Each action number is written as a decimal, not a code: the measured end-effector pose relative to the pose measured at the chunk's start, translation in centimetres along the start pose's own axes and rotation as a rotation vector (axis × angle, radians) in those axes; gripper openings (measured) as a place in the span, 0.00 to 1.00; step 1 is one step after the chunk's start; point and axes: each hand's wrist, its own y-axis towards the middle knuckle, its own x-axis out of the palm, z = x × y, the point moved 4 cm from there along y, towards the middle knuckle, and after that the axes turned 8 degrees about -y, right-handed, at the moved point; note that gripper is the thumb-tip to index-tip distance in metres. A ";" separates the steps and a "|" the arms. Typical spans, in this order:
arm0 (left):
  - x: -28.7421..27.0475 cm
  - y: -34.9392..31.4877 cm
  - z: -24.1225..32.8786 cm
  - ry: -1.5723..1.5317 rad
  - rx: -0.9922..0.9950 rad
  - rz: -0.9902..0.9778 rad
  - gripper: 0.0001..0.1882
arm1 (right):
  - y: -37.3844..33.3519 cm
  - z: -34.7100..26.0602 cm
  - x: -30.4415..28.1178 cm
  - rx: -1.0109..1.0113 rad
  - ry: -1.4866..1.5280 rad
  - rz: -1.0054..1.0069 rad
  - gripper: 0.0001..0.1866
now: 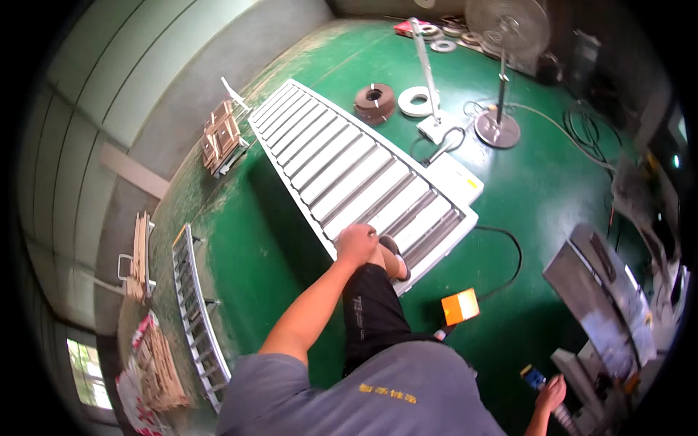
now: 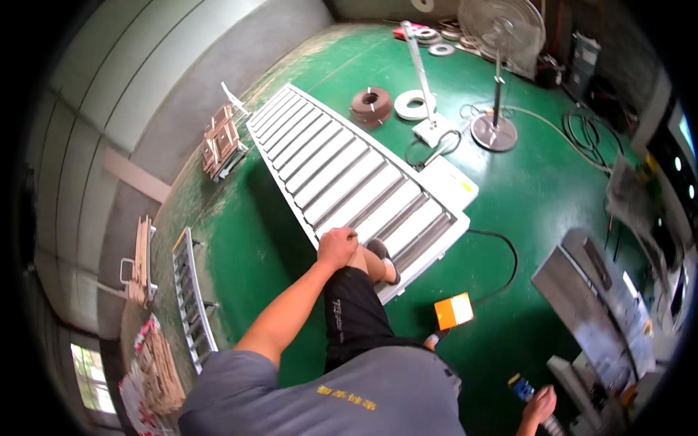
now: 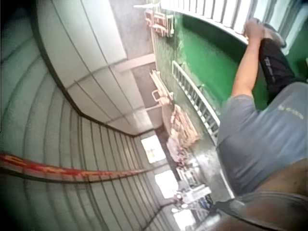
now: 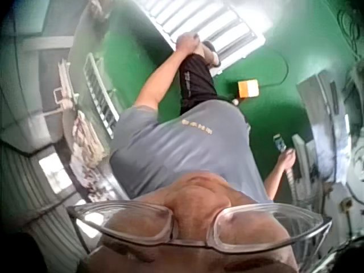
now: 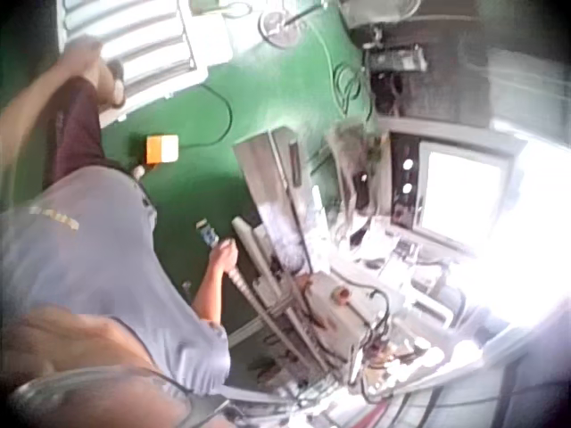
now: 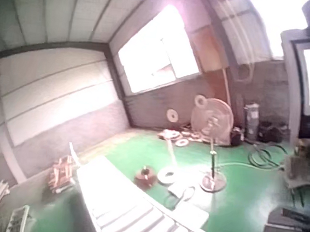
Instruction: The person picks up wooden panels from a stack, handles them one at a time, and feeds them into an industrial edge-banding machine.
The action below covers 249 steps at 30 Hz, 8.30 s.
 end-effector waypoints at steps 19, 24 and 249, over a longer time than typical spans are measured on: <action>1.3 1.6 0.1 0.006 -0.136 -0.130 0.15 | 1.2 -0.5 -2.7 0.115 -0.085 -0.335 0.22; 1.6 2.2 -0.3 0.011 -0.186 -0.176 0.16 | 1.3 -1.1 -3.4 0.177 -0.085 -0.369 0.23; -38.1 -21.5 -124.4 -1.246 -1.327 0.662 0.14 | -41.9 -141.9 40.0 -1.807 -1.030 -0.832 0.12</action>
